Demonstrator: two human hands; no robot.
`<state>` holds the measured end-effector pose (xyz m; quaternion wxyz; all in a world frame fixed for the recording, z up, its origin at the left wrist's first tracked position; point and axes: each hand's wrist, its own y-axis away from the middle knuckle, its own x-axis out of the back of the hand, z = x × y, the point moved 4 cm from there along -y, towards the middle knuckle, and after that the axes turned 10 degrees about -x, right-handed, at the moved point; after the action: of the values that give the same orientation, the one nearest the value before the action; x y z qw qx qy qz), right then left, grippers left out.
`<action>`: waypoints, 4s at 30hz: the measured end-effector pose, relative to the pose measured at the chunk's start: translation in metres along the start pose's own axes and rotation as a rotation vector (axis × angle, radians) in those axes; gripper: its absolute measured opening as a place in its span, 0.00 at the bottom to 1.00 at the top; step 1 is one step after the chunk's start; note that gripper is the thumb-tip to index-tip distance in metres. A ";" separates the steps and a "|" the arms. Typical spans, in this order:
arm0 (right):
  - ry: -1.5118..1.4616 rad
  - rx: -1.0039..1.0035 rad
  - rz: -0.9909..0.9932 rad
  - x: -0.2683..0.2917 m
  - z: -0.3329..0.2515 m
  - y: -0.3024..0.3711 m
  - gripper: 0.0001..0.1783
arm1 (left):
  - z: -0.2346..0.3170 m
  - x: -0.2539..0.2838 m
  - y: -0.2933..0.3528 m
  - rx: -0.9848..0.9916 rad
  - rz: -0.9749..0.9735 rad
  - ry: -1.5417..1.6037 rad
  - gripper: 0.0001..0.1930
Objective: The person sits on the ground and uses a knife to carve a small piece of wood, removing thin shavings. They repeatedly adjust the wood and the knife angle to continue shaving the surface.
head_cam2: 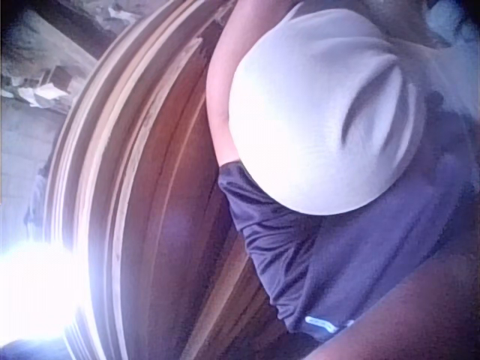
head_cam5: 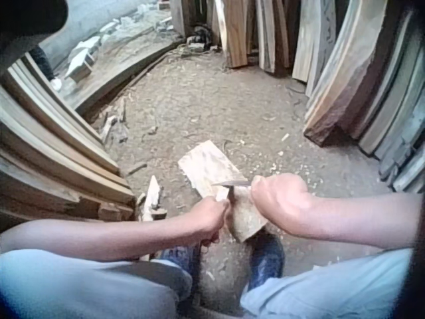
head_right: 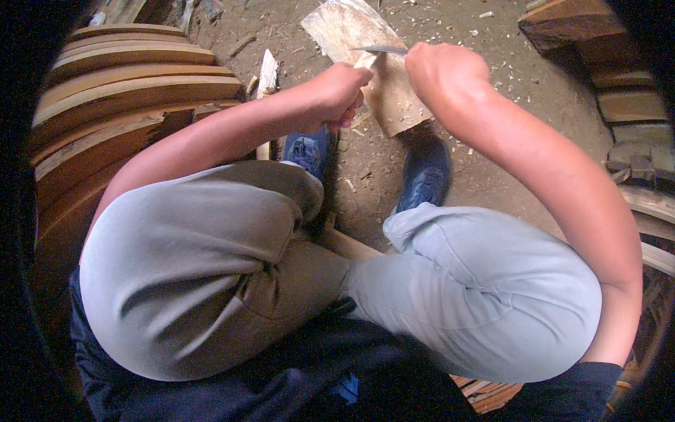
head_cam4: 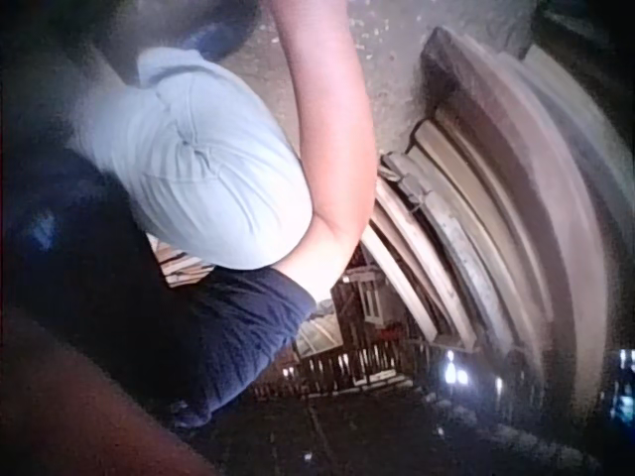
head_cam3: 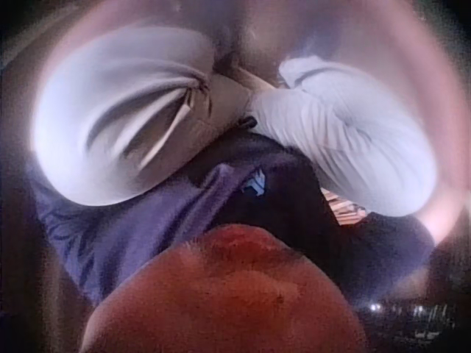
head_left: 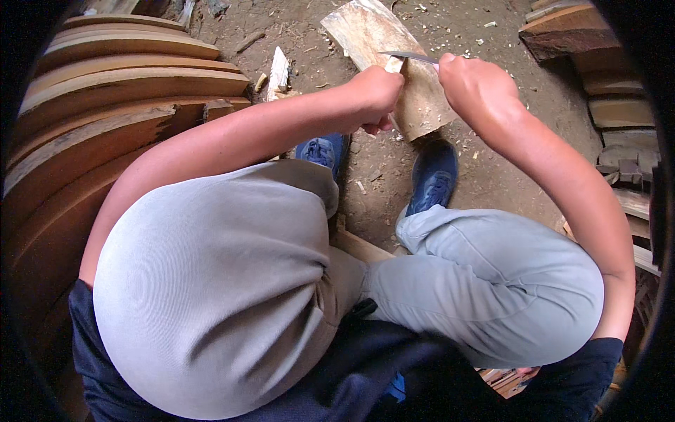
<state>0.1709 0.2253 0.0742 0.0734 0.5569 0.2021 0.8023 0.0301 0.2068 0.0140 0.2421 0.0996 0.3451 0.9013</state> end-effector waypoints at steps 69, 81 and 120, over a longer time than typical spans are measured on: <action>0.093 -0.008 -0.073 0.012 -0.014 0.017 0.07 | -0.023 0.001 -0.020 -0.049 0.004 0.030 0.21; 0.164 -0.096 -0.069 0.018 -0.035 0.011 0.11 | -0.017 0.005 -0.026 -0.104 0.077 0.067 0.20; -0.027 -0.094 -0.117 -0.004 -0.012 0.008 0.10 | -0.020 -0.002 -0.021 -0.017 0.019 0.020 0.23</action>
<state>0.1622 0.2138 0.0707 0.1491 0.5510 0.1955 0.7975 0.0324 0.2080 -0.0147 0.2309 0.0916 0.3390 0.9074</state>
